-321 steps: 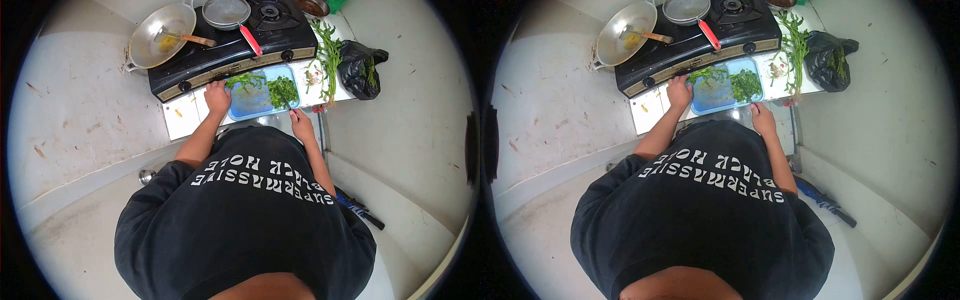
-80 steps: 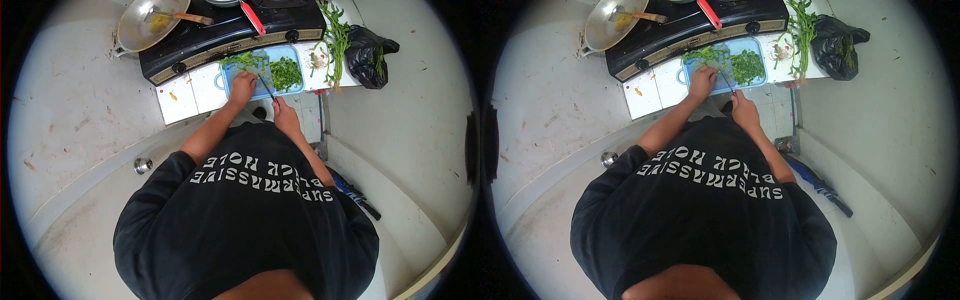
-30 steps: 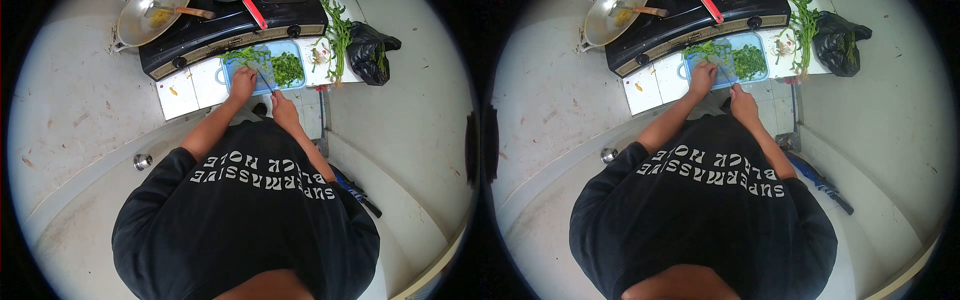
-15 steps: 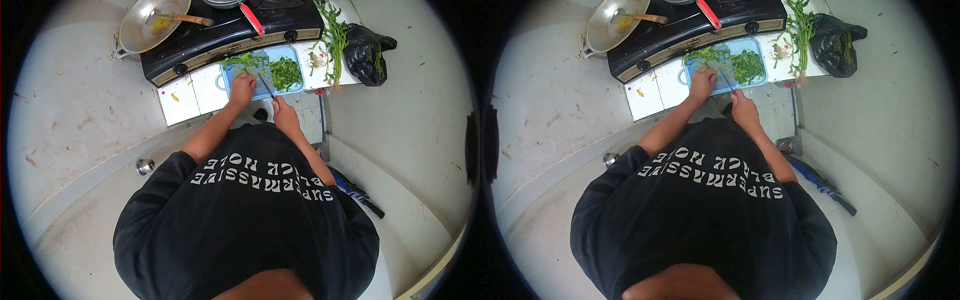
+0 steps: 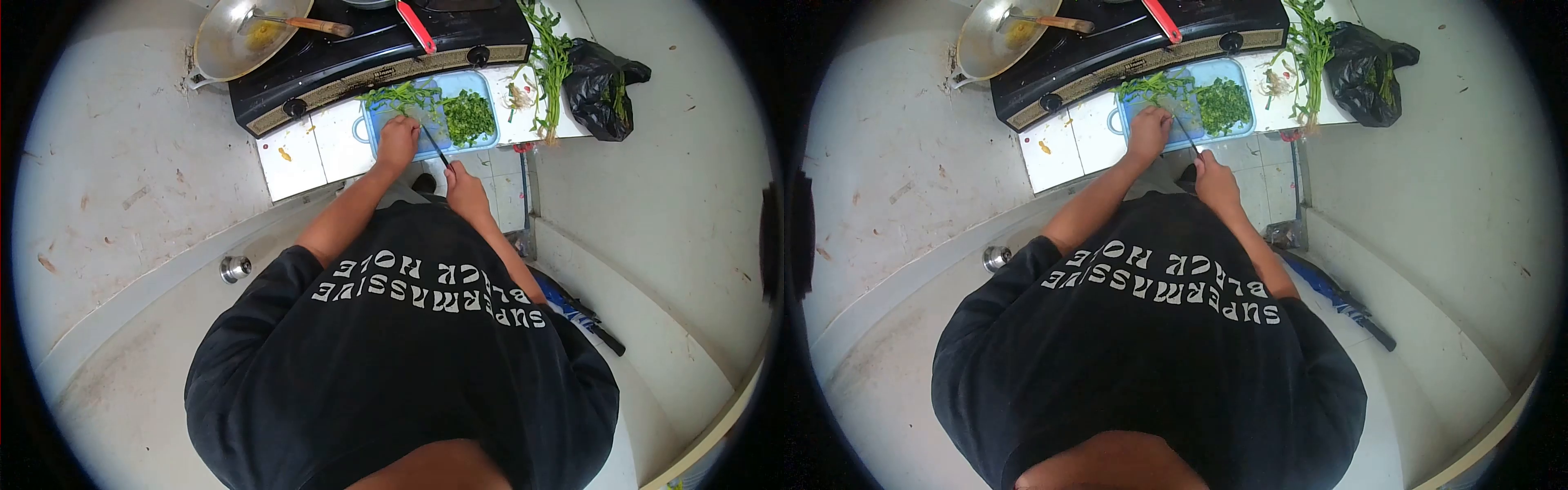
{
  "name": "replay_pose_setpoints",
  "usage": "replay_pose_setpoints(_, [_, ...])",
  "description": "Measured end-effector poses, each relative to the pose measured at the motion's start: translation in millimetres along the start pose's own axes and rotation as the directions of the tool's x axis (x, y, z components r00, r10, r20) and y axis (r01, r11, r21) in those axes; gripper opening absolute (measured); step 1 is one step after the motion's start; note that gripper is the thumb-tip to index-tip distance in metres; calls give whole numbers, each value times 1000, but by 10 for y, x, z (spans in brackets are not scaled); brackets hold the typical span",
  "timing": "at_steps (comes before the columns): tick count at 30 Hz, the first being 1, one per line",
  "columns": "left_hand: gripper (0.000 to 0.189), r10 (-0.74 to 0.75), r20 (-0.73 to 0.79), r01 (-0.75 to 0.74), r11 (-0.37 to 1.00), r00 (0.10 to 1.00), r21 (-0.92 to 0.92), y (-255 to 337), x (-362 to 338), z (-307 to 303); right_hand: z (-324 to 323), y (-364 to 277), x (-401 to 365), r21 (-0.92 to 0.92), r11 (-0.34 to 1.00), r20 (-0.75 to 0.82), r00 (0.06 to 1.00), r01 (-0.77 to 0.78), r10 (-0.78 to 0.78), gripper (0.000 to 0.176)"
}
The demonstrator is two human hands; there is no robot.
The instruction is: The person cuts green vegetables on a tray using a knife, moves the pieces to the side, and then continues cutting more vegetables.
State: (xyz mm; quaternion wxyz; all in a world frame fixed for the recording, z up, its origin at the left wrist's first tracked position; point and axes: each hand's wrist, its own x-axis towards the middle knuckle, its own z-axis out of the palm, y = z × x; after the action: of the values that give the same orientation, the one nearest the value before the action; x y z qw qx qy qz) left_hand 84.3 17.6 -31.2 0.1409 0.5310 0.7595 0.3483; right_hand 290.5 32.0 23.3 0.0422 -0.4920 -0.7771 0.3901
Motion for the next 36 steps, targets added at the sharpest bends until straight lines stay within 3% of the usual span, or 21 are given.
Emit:
replay_pose_setpoints(4, [7, -43, 35, 43, 999, 998, -9, 10, -24, 6, 1, 21, -24, 2, 1000, -14, 1000, -23, 23, 23])
replay_pose_setpoints(9, [7, 78, -50, -80, 996, 996, -45, -47, -86, -9, -51, -46, 8, 23, 999, -35, 999, -30, 31, 23])
replay_pose_setpoints(25, [8, 58, -49, -56, 998, 997, 37, -39, -73, -9, -76, -60, 23, -63, 998, 35, 999, 5, -3, 24])
replay_pose_setpoints(27, [7, -52, -24, 52, 999, 998, -10, -20, -86, -20, -78, -41, -10, -78, 997, 49, 998, -27, 31, 24])
replay_pose_setpoints(31, [7, -59, -22, 59, 998, 998, -15, -22, -88, -28, -46, 2, 8, -28, 999, 9, 1000, -20, 21, 24])
replay_pose_setpoints(36, [8, 22, -73, -24, 999, 997, -33, -35, -108, -42, -79, -80, -1, -18, 1000, -18, 1000, 25, -25, 23])
